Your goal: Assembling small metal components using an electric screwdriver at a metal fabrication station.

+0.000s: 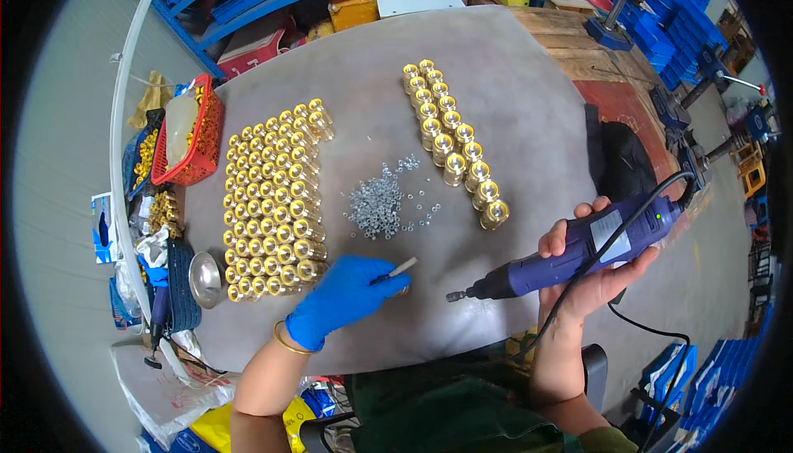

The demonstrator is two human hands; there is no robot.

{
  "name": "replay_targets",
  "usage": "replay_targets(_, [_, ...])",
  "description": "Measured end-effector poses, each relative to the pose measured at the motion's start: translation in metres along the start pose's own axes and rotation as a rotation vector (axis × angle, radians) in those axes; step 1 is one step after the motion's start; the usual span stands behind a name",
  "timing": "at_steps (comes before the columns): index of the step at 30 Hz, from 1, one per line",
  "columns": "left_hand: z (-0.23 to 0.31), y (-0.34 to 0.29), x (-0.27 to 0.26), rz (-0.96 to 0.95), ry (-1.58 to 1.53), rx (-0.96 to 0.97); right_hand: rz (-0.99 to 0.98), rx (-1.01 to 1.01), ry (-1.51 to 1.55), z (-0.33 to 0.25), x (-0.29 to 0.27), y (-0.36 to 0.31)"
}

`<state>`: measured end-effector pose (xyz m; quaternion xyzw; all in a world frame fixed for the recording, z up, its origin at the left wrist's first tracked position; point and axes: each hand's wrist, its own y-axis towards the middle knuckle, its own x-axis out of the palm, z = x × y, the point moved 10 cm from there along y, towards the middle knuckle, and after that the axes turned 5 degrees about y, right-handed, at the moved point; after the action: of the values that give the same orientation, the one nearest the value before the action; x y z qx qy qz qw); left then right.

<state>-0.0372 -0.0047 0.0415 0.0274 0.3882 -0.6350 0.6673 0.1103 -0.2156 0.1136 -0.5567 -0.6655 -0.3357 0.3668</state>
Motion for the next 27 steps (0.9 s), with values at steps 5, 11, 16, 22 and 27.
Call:
replay_targets(5, [-0.019,-0.001,-0.010,0.057,-0.256,0.063,-0.020,0.004,-0.041,-0.002,0.002,-0.002])
replay_targets(11, [-0.064,-0.013,0.001,0.494,-0.365,0.154,-0.001,-0.003,-0.030,-0.003,0.002,-0.001])
replay_targets(16, [-0.023,-0.024,0.005,0.895,-0.350,0.440,0.014,0.006,-0.053,0.001,0.003,-0.004])
replay_targets(22, [-0.060,0.015,0.043,0.449,-1.359,0.266,-0.012,0.015,-0.032,-0.001,0.004,-0.003])
replay_targets(27, [-0.031,-0.003,0.024,0.642,-0.834,0.255,-0.005,0.016,-0.053,-0.001,0.003,-0.003])
